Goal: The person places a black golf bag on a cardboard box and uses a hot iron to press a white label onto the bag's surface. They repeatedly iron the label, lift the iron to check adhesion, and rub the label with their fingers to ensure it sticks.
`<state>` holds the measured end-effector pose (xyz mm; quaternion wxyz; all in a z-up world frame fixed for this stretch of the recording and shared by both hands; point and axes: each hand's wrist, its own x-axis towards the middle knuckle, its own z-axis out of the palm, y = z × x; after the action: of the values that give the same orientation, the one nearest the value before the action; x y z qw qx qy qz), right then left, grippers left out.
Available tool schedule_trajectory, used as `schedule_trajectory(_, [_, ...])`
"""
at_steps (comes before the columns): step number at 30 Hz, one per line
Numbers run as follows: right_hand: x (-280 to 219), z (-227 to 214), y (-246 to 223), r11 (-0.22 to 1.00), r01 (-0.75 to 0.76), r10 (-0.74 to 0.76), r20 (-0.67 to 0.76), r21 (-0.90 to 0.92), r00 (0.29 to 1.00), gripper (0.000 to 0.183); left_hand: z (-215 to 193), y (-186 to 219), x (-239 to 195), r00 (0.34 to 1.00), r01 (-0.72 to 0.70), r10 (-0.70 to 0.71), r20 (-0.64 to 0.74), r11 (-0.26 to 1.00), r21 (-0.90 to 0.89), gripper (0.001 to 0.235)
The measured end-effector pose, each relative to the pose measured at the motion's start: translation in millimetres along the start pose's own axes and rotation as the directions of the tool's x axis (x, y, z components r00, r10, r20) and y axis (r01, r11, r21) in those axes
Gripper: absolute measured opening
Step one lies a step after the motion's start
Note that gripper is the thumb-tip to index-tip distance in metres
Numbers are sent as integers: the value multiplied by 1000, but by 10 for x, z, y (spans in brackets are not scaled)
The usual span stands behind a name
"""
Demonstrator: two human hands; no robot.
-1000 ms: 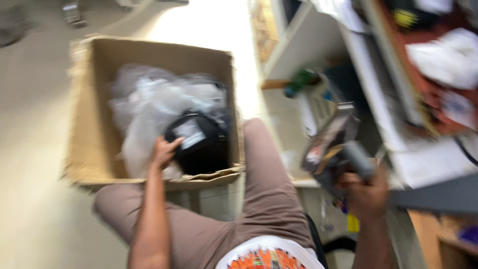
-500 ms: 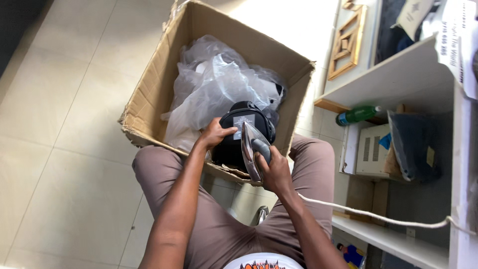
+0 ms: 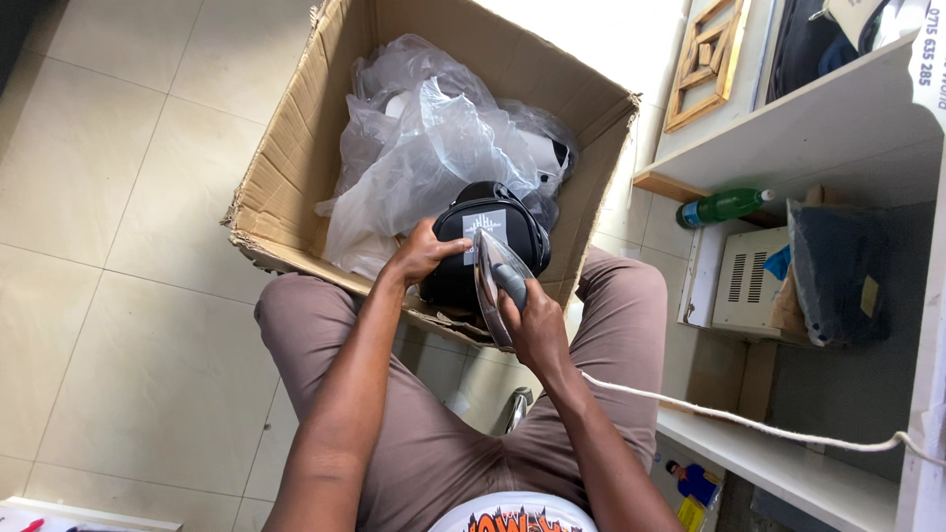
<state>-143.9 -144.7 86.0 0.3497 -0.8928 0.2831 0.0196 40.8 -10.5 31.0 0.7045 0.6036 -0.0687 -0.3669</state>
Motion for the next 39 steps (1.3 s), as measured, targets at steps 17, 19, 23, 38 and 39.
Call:
schedule_trajectory(17, [19,30,-36,998,-41,43,30,-52,999,33,-118,-170,128,999,7,-5,47,999,-42,17])
schedule_trajectory(19, [25,40,-16,997,-34,37,41,-73,998,34,-114,-186,124,999,-10,12,45,999,-47,17])
schedule_trajectory(23, [75,73,53,996,-25,30,55,-89,998,34,-112,-176,122,999,-16,19,43,997,-77,17])
schedule_trajectory(38, [58,-99,-239,996,-83,85,65,-26,994,33,-32,-63,24,1000,-22,23,13,999,-47,15])
schedule_trajectory(39, [86,-108,-225,996,-81,82,60,-27,995,35,-16,-79,20,1000,-13,15,27,998,-54,16])
